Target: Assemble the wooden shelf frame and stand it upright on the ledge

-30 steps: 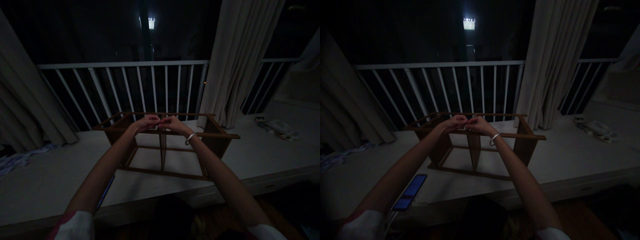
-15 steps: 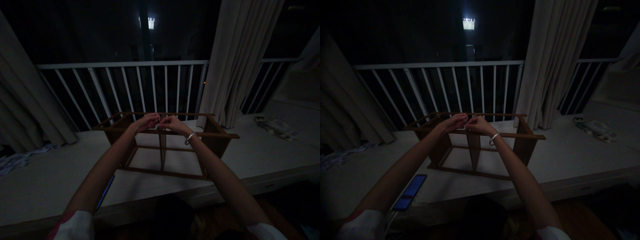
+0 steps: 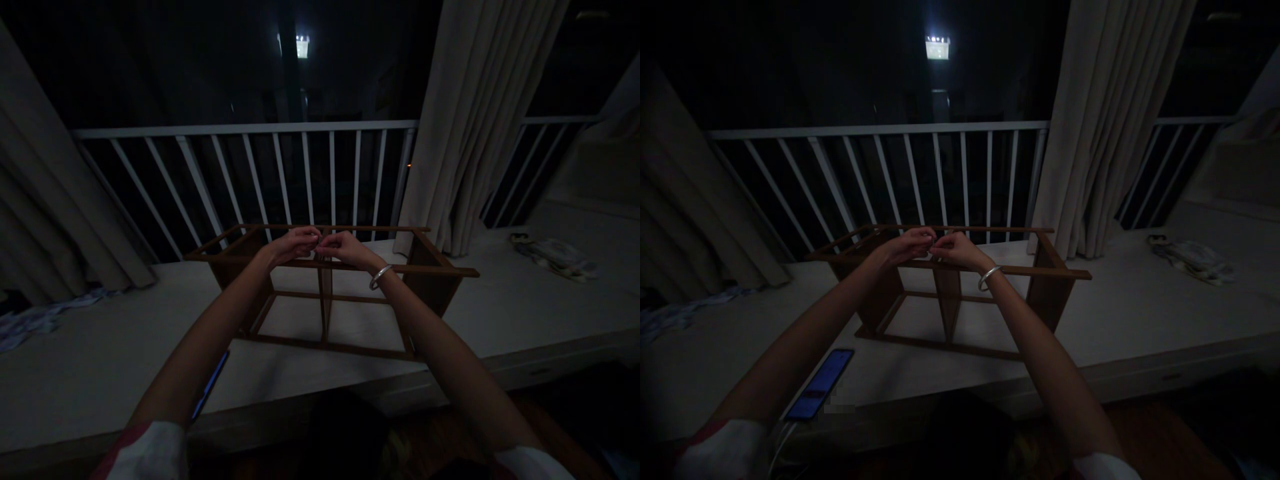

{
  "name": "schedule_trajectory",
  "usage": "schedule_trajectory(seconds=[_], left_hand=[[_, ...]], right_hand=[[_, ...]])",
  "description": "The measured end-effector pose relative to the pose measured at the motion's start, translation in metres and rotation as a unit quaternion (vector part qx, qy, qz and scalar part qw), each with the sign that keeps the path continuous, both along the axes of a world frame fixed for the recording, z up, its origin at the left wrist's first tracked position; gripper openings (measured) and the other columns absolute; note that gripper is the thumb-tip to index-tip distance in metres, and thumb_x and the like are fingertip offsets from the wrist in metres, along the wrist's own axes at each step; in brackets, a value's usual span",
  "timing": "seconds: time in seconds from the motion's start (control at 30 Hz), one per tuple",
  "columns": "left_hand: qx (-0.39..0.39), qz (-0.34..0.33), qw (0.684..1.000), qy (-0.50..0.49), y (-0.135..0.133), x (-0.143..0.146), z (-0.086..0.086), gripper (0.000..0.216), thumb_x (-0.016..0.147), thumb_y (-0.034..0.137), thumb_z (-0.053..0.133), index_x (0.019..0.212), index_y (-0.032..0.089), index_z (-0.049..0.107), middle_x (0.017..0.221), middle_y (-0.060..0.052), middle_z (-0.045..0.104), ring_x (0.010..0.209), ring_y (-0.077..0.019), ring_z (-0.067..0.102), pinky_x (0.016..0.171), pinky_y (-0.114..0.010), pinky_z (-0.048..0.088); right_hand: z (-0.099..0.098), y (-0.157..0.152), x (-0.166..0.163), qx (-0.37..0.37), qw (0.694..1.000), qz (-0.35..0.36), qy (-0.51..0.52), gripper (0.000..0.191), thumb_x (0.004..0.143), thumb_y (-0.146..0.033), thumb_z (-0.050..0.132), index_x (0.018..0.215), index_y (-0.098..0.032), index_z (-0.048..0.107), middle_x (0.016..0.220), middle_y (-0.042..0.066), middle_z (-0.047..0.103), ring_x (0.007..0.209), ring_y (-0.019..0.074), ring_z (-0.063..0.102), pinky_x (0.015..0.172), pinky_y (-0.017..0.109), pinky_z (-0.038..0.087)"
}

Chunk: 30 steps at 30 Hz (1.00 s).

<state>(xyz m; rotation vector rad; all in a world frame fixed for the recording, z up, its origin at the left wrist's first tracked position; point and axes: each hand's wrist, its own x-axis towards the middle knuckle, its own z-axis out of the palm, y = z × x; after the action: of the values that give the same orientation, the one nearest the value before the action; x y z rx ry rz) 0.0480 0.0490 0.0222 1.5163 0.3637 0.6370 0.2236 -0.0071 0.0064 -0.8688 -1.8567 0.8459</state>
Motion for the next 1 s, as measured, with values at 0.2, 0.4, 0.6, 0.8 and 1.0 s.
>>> schedule_trajectory(seconds=[0.2, 0.4, 0.6, 0.8, 1.0], left_hand=[[0.012, 0.013, 0.999, 0.029, 0.0014, -0.0004, -0.0013, 0.022, 0.065, 0.021, 0.066, 0.083, 0.01, 0.06, 0.057, 0.002, 0.049, 0.04, 0.001, 0.032, 0.037, -0.013, 0.022], [0.006, 0.016, 1.0, 0.025, 0.0027, -0.0012, -0.0022, 0.02, 0.062, 0.021, 0.068, 0.076, 0.01, 0.058, 0.059, 0.001, 0.051, 0.042, 0.0002, 0.035, 0.037, -0.012, 0.021], [0.015, 0.013, 1.0, 0.016, 0.0054, -0.0007, -0.0045, 0.018, 0.063, 0.021, 0.067, 0.073, 0.01, 0.057, 0.055, 0.003, 0.045, 0.041, -0.0002, 0.034, 0.037, -0.012, 0.021], [0.014, 0.016, 0.999, 0.027, 0.0049, -0.0009, -0.0037, 0.02, 0.063, 0.024, 0.068, 0.073, 0.01, 0.058, 0.053, 0.004, 0.042, 0.04, 0.0004, 0.031, 0.037, -0.012, 0.021], [0.003, 0.01, 1.0, 0.024, 0.0043, -0.0008, -0.0032, 0.024, 0.068, 0.03, 0.064, 0.078, 0.009, 0.06, 0.052, 0.004, 0.038, 0.04, -0.0002, 0.029, 0.037, -0.013, 0.021]], right_hand=[[0.0012, -0.0019, 0.0, -0.018, 1.0, 0.009, -0.004, 0.032, 0.063, -0.038, 0.063, 0.077, -0.01, 0.064, 0.068, 0.003, 0.062, 0.062, 0.0097, 0.052, 0.058, 0.022, 0.039], [0.0011, -0.0011, -0.0016, -0.023, 1.0, -0.001, 0.02, 0.029, 0.06, -0.034, 0.067, 0.077, -0.011, 0.063, 0.074, 0.003, 0.064, 0.069, 0.0108, 0.056, 0.065, 0.023, 0.042], [0.002, -0.0018, -0.0022, -0.022, 0.999, -0.001, 0.036, 0.03, 0.058, -0.034, 0.068, 0.075, -0.01, 0.063, 0.071, 0.004, 0.063, 0.068, 0.0112, 0.056, 0.065, 0.023, 0.043], [0.0044, -0.0038, -0.0015, -0.013, 1.0, -0.02, 0.003, 0.031, 0.058, -0.037, 0.067, 0.073, -0.01, 0.064, 0.07, 0.004, 0.063, 0.067, 0.0114, 0.055, 0.064, 0.023, 0.042], [0.0029, -0.0027, -0.0013, -0.004, 1.0, -0.015, 0.013, 0.031, 0.059, -0.036, 0.066, 0.074, -0.01, 0.065, 0.074, 0.004, 0.063, 0.069, 0.0121, 0.055, 0.065, 0.024, 0.042]])
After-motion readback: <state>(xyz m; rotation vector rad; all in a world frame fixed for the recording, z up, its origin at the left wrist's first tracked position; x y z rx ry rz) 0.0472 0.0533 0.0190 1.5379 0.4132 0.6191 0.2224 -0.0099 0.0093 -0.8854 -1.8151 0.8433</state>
